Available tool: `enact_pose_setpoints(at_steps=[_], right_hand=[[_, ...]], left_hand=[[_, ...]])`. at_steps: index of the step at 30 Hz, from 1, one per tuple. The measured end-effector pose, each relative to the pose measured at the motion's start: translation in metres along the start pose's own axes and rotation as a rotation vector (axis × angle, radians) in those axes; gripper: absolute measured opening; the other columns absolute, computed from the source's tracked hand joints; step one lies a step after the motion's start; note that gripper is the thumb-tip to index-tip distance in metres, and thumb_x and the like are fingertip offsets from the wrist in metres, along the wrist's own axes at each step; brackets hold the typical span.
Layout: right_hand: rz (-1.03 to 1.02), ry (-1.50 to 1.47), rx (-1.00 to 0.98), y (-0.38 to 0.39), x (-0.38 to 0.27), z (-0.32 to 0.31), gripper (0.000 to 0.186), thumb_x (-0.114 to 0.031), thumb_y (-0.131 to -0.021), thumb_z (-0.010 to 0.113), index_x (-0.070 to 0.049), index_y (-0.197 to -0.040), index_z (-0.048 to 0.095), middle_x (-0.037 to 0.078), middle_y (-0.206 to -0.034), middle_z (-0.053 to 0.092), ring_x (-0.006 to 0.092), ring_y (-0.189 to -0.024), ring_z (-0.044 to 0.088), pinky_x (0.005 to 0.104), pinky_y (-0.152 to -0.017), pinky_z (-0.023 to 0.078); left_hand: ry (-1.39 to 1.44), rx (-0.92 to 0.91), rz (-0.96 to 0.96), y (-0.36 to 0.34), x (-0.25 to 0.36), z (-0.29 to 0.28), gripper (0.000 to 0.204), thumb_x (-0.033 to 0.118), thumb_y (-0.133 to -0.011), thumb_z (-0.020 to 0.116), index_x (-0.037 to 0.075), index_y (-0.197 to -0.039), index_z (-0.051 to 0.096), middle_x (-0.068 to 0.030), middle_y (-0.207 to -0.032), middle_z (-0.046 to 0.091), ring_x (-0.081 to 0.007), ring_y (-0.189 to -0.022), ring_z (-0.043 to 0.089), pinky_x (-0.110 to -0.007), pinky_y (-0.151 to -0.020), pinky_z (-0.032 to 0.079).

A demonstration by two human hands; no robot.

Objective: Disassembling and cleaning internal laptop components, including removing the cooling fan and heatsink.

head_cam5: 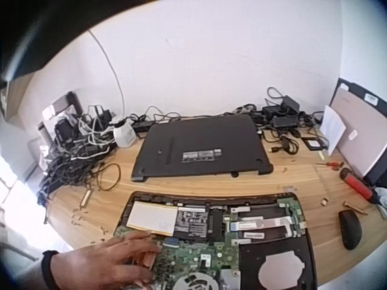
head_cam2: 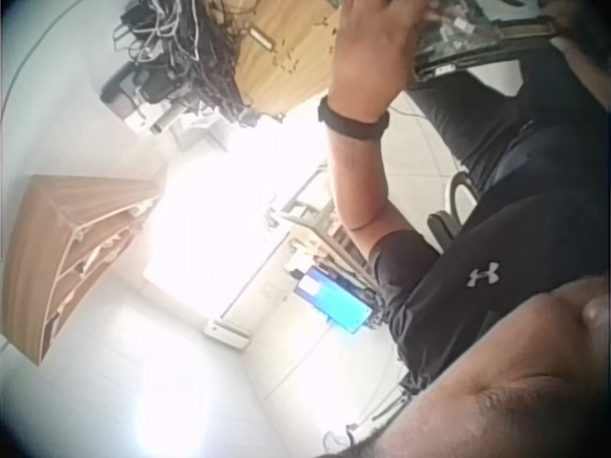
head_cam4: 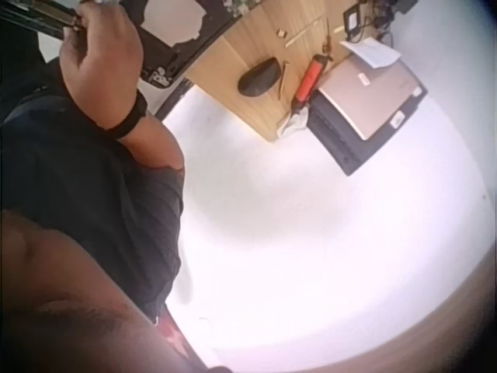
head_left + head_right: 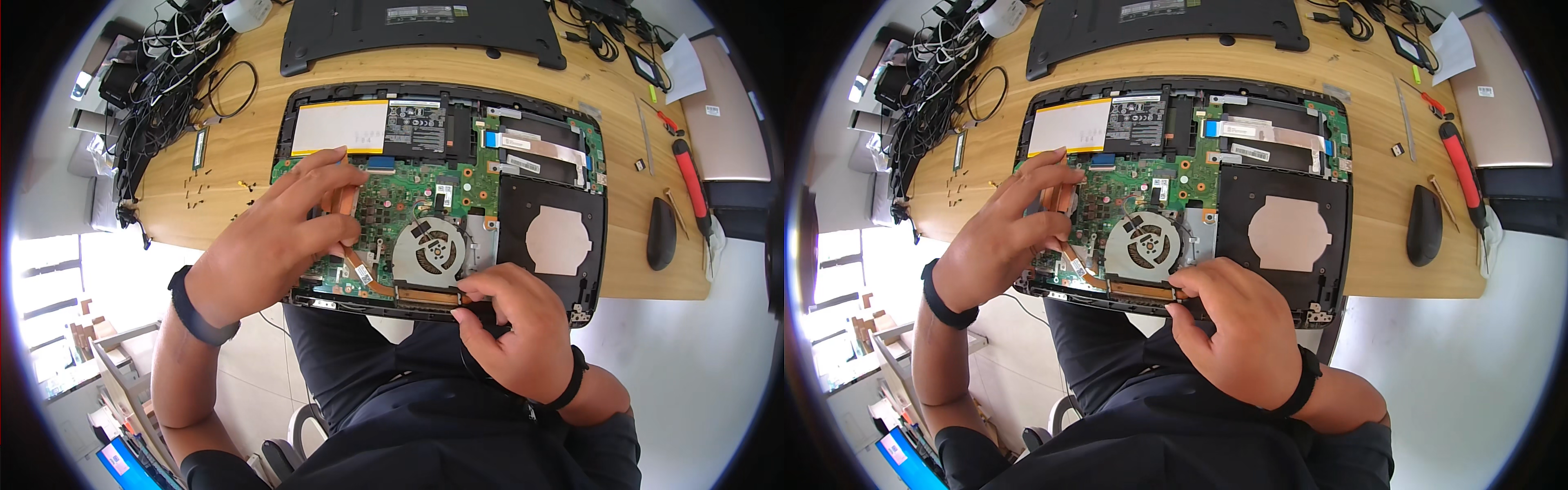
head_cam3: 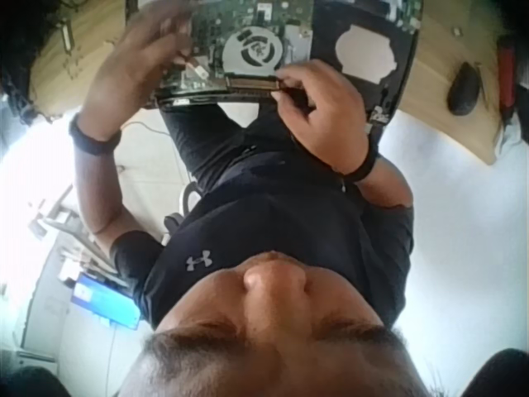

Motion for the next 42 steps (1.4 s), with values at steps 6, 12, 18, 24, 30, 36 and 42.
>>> enact_pose_setpoints(at_steps=[6, 12, 18, 24, 30, 36, 42], right_hand=[[-0.007, -0.032, -0.007, 0.001, 0.002, 0.000, 0.027, -0.002, -0.080, 0.076, -0.003, -0.105, 0.066, 0.010, -0.089, 0.065, 0.0298, -0.076, 0.065, 0.0384, -0.066, 0.051], [-0.047, 0.009, 0.002, 0.001, 0.001, -0.001, 0.028, 0.000, -0.080, 0.076, -0.003, -0.106, 0.066, 0.011, -0.092, 0.066, 0.0297, -0.076, 0.066, 0.0380, -0.066, 0.052], [-0.043, 0.002, 0.002, 0.002, 0.003, -0.001, 0.029, 0.000, -0.081, 0.076, -0.003, -0.108, 0.066, 0.012, -0.093, 0.066, 0.0302, -0.077, 0.066, 0.0381, -0.067, 0.053], [-0.055, 0.023, 0.008, 0.004, 0.001, 0.002, 0.028, -0.001, -0.081, 0.076, -0.002, -0.108, 0.066, 0.013, -0.094, 0.066, 0.0308, -0.077, 0.065, 0.0387, -0.066, 0.052], [-0.036, -0.003, 0.017, 0.004, 0.006, 0.003, 0.029, -0.001, -0.080, 0.076, -0.003, -0.107, 0.066, 0.012, -0.092, 0.065, 0.0307, -0.076, 0.064, 0.0391, -0.066, 0.051], [-0.113, 0.007, 0.073, 0.004, 0.011, 0.006, 0.030, 0.000, -0.079, 0.076, -0.002, -0.107, 0.065, 0.011, -0.092, 0.064, 0.0302, -0.077, 0.064, 0.0389, -0.066, 0.051], [-0.162, -0.011, 0.108, 0.004, 0.015, 0.011, 0.031, -0.001, -0.077, 0.079, -0.001, -0.106, 0.068, 0.014, -0.093, 0.067, 0.0303, -0.075, 0.066, 0.0361, -0.063, 0.052]], left_hand=[[0.053, 0.024, 0.013, 0.005, -0.003, 0.004, 0.037, -0.009, -0.071, 0.077, 0.007, -0.101, 0.062, -0.0175, -0.146, 0.052, -0.0462, -0.143, 0.044, -0.053, -0.111, 0.045], [0.096, 0.032, -0.018, 0.011, -0.004, 0.012, 0.039, -0.010, -0.072, 0.077, 0.008, -0.103, 0.061, -0.0191, -0.150, 0.049, -0.0461, -0.145, 0.041, -0.053, -0.114, 0.042], [0.117, 0.061, -0.007, 0.012, -0.006, 0.014, 0.039, -0.010, -0.072, 0.077, 0.007, -0.103, 0.061, -0.0202, -0.151, 0.047, -0.0461, -0.146, 0.039, -0.053, -0.115, 0.041], [0.126, 0.062, 0.002, 0.013, -0.006, 0.013, 0.039, -0.011, -0.072, 0.077, 0.007, -0.102, 0.060, -0.0212, -0.152, 0.047, -0.0461, -0.147, 0.038, -0.052, -0.115, 0.041], [0.163, 0.049, -0.013, 0.011, -0.006, 0.011, 0.036, -0.014, -0.074, 0.072, 0.006, -0.101, 0.060, -0.0244, -0.151, 0.046, -0.0483, -0.147, 0.037, -0.053, -0.117, 0.038], [0.161, 0.075, -0.007, 0.003, -0.004, 0.009, 0.037, -0.018, -0.072, 0.071, 0.003, -0.101, 0.061, -0.0253, -0.149, 0.046, -0.0510, -0.144, 0.040, -0.053, -0.116, 0.040], [0.182, 0.044, 0.019, -0.001, -0.010, 0.009, 0.036, -0.018, -0.074, 0.068, 0.003, -0.102, 0.060, -0.0269, -0.153, 0.042, -0.0519, -0.147, 0.036, -0.054, -0.118, 0.035]])
Point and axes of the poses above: each hand's wrist, its own y-axis away from the middle knuckle, its own z-axis out of the palm, x = y × z, the point moved 2 cm from there along -y, towards the middle knuckle
